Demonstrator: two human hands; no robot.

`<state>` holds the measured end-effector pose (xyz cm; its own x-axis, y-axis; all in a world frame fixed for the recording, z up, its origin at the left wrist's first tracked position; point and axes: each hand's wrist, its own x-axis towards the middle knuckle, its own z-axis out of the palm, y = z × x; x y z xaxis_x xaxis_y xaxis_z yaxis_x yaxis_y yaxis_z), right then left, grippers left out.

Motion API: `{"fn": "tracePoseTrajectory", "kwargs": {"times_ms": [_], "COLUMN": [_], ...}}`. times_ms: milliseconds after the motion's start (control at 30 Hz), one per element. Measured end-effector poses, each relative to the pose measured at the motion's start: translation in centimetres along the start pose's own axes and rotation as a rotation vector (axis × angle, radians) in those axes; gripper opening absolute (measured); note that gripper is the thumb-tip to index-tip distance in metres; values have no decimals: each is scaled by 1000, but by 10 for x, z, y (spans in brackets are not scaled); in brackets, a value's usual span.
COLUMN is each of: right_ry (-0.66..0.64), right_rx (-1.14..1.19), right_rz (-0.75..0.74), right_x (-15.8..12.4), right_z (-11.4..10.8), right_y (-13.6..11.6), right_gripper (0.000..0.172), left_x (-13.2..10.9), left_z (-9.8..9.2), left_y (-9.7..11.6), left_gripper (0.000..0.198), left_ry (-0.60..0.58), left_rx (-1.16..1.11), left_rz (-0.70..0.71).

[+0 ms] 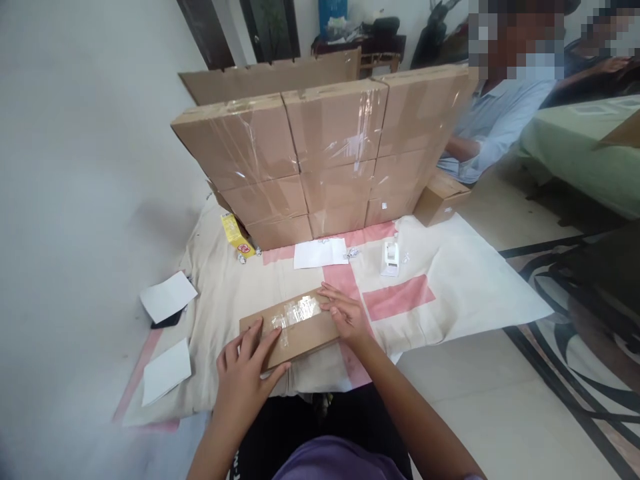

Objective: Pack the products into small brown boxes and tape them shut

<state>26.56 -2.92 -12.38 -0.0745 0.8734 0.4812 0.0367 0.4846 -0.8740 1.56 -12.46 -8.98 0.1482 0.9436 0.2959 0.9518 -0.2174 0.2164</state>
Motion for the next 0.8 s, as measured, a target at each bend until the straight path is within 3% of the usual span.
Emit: {"fn": "tracePoseTrajectory", "kwargs": {"times_ms": [233, 500, 633, 800], "right_ry": [-35, -52, -65, 14], "right_rx": [20, -32, -64, -176], "right_rz": [17, 164, 129, 145], "right_x": [4, -7, -17, -39], "right_z": [2, -2, 7, 14], "right_y": [4, -10, -15, -17], "right_gripper": [27, 30, 22, 32], "left_x": [-6, -5, -5, -5], "left_z": [15, 19, 17, 29], "left_y": [19, 21, 23, 12], "left_gripper": [44, 34, 34, 37], "left_ry": [96, 151, 147, 176], "left_rx": [-10, 140, 208, 157], "left_rz": [-58, -2, 34, 65]}}
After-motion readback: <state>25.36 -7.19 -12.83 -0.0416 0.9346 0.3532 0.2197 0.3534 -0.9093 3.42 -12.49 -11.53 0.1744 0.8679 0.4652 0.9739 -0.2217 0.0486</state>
